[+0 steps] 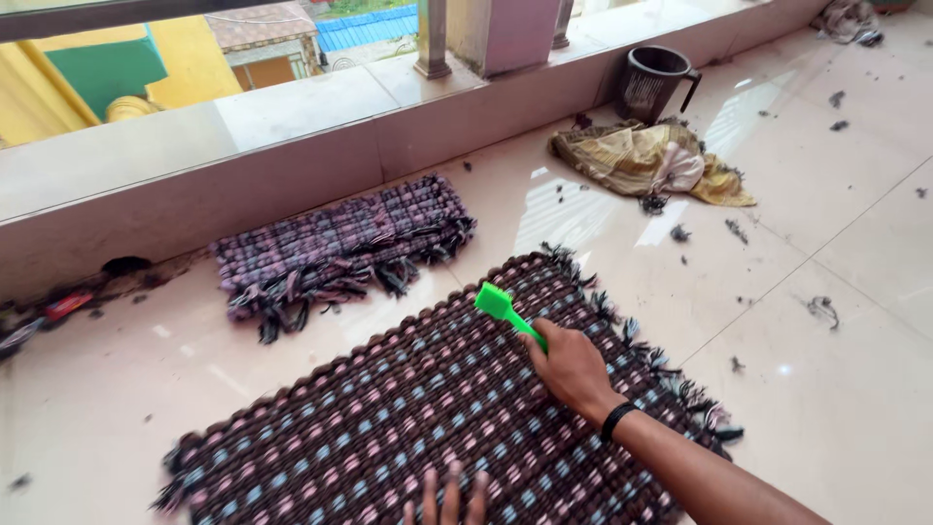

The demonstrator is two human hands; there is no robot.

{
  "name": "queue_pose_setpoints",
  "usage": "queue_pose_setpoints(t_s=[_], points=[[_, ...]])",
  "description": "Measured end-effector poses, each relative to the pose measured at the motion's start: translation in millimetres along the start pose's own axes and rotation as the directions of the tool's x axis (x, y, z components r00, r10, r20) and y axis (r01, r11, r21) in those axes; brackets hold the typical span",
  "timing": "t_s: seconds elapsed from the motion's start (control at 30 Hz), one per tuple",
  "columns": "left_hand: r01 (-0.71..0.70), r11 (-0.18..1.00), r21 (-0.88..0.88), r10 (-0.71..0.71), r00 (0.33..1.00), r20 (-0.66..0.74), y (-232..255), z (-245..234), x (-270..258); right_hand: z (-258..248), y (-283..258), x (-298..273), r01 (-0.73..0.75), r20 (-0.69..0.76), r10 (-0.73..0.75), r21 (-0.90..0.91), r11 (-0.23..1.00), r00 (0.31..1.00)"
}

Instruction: The person cleans two rugs by hand using a green brush to remove hair and debris while on a tiled floor.

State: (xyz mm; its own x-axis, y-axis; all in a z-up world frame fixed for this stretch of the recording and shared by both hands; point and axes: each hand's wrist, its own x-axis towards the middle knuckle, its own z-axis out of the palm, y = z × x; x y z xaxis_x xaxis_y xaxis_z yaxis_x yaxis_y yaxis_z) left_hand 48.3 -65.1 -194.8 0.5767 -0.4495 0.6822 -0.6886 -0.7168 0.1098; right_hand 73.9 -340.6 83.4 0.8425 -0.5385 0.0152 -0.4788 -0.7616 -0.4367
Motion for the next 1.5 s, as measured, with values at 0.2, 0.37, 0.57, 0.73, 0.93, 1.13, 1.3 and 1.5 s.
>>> queue_pose_setpoints(t_s=[0.2,0.37,0.57,0.73,0.93,1.13,1.3,1.5], points=[[-0.128,0.987,-0.093,0.123,0.991,-0.058,3,45,-22,-3,101,63,-0.115,-0.061,0.117,0.033,0.993,0.991],[-0.086,0.995,-0.041,0.087,0.996,0.032,5,34,-1,-47,132,92,-0.392,-0.174,0.404,0.103,0.914,0.898],[-0.096,0.994,-0.049,0.100,0.993,0.070,8,17,14,-34,111,98,-0.296,-0.173,0.324,0.168,0.940,0.930],[-0.082,0.996,-0.045,0.086,0.991,0.105,4,22,20,-39,121,103,-0.369,-0.187,0.410,0.219,0.903,0.893],[-0.040,0.999,0.016,0.035,0.972,0.232,5,1,14,-39,126,59,-0.331,-0.137,0.329,0.009,0.944,0.934],[-0.097,0.988,-0.122,0.123,0.965,0.232,5,-54,47,-23,123,37,-0.113,-0.156,0.128,0.102,0.988,0.979],[-0.073,0.988,-0.140,0.109,0.955,0.275,8,-66,60,-59,181,47,-0.497,-0.079,0.496,0.001,0.868,0.865],[-0.050,0.990,-0.134,0.089,0.948,0.306,12,-71,67,-16,135,-24,-0.120,0.123,0.125,-0.047,0.992,0.984]])
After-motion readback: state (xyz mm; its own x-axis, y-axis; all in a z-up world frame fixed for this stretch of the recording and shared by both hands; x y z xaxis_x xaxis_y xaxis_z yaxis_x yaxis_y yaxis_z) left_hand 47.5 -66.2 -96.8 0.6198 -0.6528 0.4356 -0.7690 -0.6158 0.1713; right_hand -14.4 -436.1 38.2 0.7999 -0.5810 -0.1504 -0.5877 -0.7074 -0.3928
